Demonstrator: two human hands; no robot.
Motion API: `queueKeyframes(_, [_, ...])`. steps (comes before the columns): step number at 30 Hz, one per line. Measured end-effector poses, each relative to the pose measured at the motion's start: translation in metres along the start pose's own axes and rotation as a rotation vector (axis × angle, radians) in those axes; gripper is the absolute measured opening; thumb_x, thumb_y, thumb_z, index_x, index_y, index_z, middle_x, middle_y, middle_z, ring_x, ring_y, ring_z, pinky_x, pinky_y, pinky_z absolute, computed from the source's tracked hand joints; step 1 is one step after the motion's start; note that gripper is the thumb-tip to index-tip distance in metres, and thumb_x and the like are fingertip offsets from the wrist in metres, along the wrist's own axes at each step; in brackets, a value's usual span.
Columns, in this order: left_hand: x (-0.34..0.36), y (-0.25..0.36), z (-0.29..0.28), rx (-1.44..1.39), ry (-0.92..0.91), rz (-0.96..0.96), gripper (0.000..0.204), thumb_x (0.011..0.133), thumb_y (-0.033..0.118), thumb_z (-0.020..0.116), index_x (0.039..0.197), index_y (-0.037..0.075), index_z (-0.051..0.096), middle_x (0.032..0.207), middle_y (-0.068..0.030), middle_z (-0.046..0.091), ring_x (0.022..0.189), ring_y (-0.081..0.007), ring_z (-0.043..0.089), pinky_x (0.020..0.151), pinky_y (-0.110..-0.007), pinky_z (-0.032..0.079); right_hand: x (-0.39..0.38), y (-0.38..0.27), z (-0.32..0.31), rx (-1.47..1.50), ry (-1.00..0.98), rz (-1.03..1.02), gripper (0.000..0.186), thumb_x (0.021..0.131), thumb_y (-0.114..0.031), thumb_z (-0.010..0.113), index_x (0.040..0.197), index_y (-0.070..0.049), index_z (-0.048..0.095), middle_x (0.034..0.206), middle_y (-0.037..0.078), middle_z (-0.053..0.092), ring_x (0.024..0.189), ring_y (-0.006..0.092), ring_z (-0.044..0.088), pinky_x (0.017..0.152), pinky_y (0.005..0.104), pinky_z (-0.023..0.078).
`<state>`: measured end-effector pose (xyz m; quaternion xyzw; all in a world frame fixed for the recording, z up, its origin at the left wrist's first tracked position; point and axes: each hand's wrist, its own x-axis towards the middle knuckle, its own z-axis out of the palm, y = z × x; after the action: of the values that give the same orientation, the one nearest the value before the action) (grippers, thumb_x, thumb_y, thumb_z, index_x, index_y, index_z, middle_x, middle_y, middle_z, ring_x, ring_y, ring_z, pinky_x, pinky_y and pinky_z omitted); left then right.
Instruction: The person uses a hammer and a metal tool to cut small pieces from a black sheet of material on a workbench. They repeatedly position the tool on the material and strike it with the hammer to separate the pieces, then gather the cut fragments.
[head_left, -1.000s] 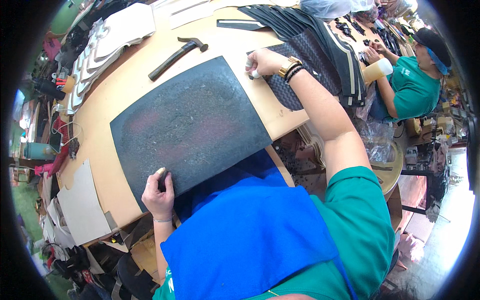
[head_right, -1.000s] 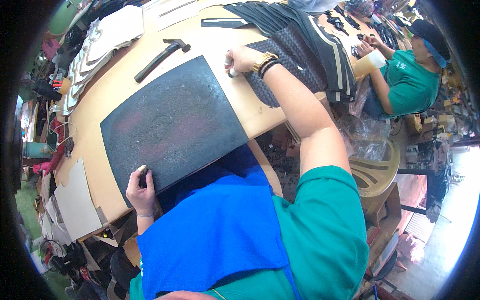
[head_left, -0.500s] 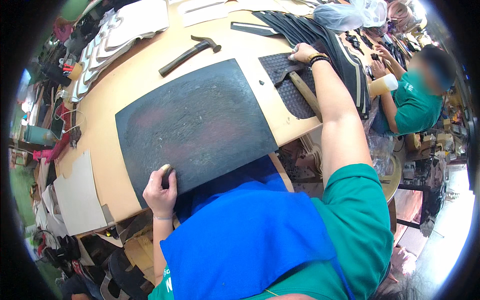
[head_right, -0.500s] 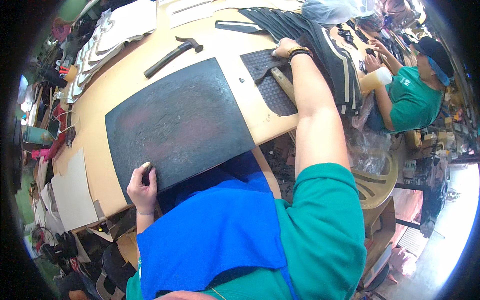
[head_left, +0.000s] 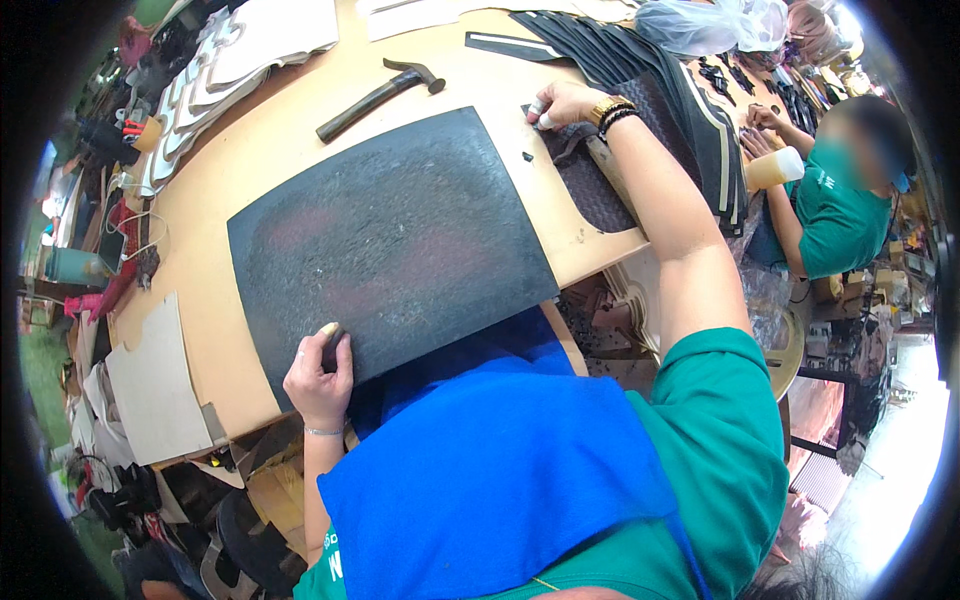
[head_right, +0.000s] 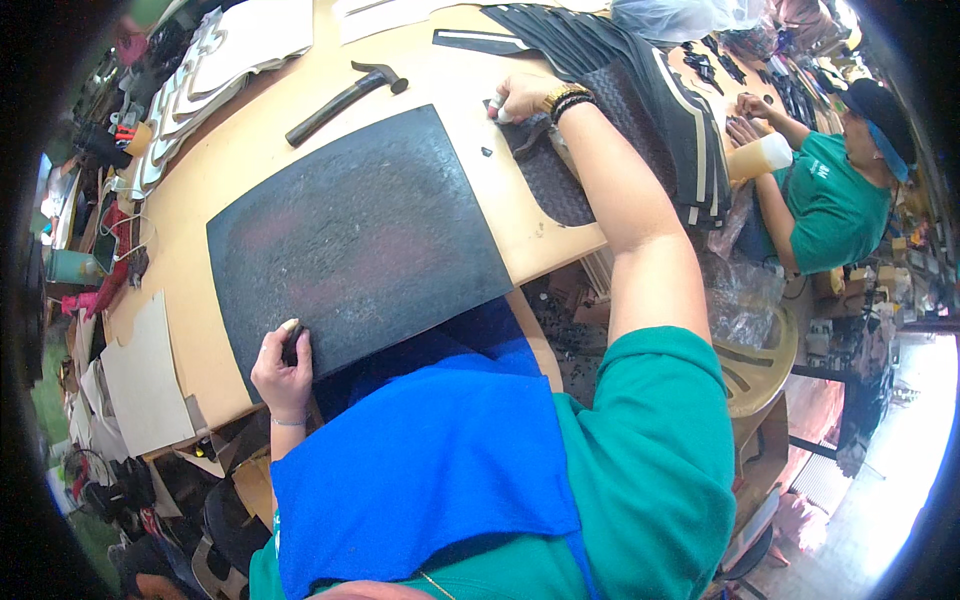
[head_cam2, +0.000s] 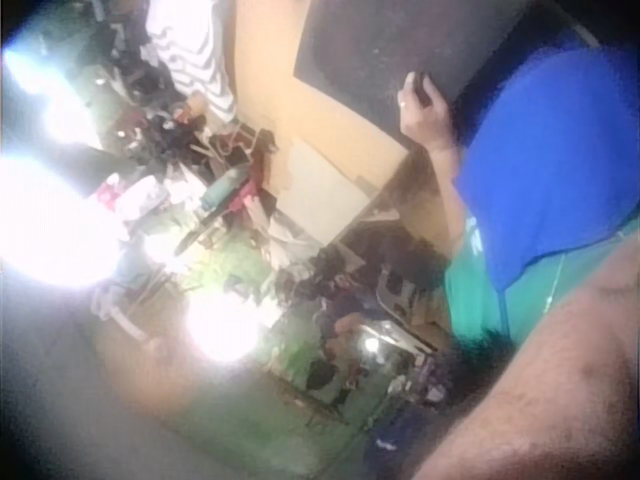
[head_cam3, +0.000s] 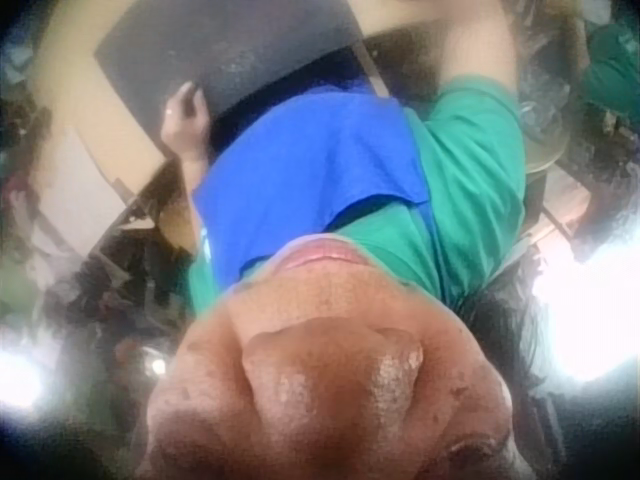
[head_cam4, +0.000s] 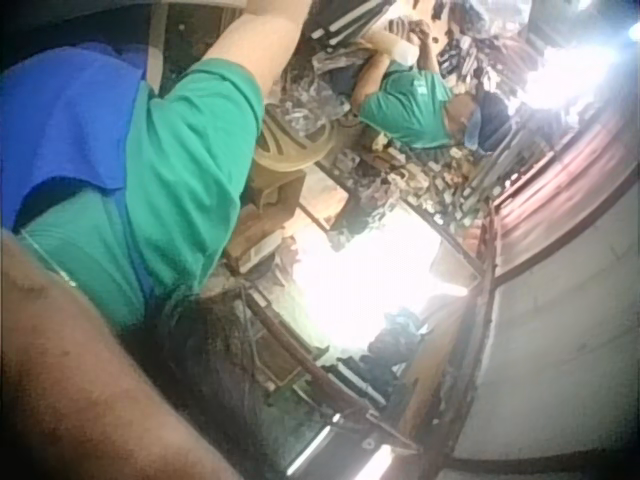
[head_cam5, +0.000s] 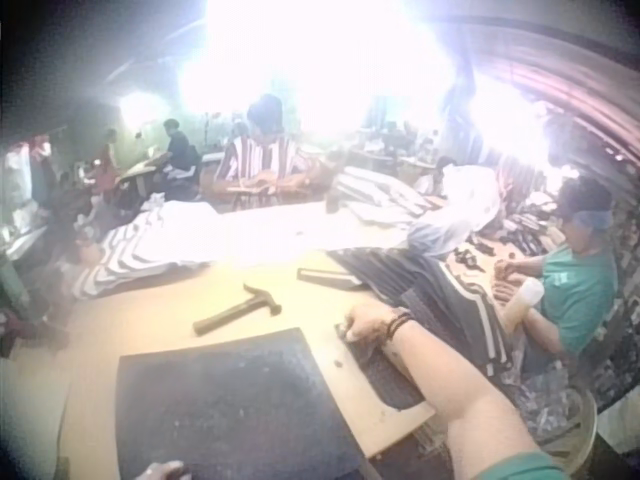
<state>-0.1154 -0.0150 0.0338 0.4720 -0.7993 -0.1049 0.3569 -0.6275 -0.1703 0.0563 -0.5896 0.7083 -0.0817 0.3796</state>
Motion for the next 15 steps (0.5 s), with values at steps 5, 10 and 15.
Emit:
queueKeyframes(5, [0.000,-0.003,0.001,0.013,0.005,0.017,0.018,0.080,0.011,0.074,0.096,0.008,0.066,0.078,-0.0086,0.066,0.064,-0.0238,0.066,0.055,-0.032,0.051,-0.027,-0.021,-0.001,-0.360,0.061,0.019,0.052,0.067,-0.023,0.087,0.110,-0.004,0.065,0.104,0.011,0.067,0.096,0.0221,0.062,0.083,0.0319,0.051])
queueKeyframes(10, [0.000,-0.001,-0.001,0.009,-0.017,-0.002,0.019,0.080,0.011,0.073,0.097,0.008,0.066,0.078,-0.0087,0.066,0.064,-0.0240,0.066,0.056,-0.032,0.050,-0.024,0.001,-0.005,-0.294,0.096,-0.066,0.051,0.063,-0.021,0.089,0.107,-0.006,0.068,0.110,0.013,0.068,0.104,0.0249,0.063,0.088,0.0348,0.049])
queueKeyframes(15, [0.002,-0.002,0.001,0.012,0.009,0.037,0.019,0.079,0.011,0.073,0.097,0.008,0.067,0.078,-0.0085,0.066,0.064,-0.0235,0.066,0.055,-0.032,0.050,-0.014,0.015,-0.005,-0.009,0.077,-0.052,0.037,0.071,-0.016,0.085,0.101,-0.002,0.069,0.100,0.006,0.069,0.091,0.0156,0.063,0.081,0.0280,0.050])
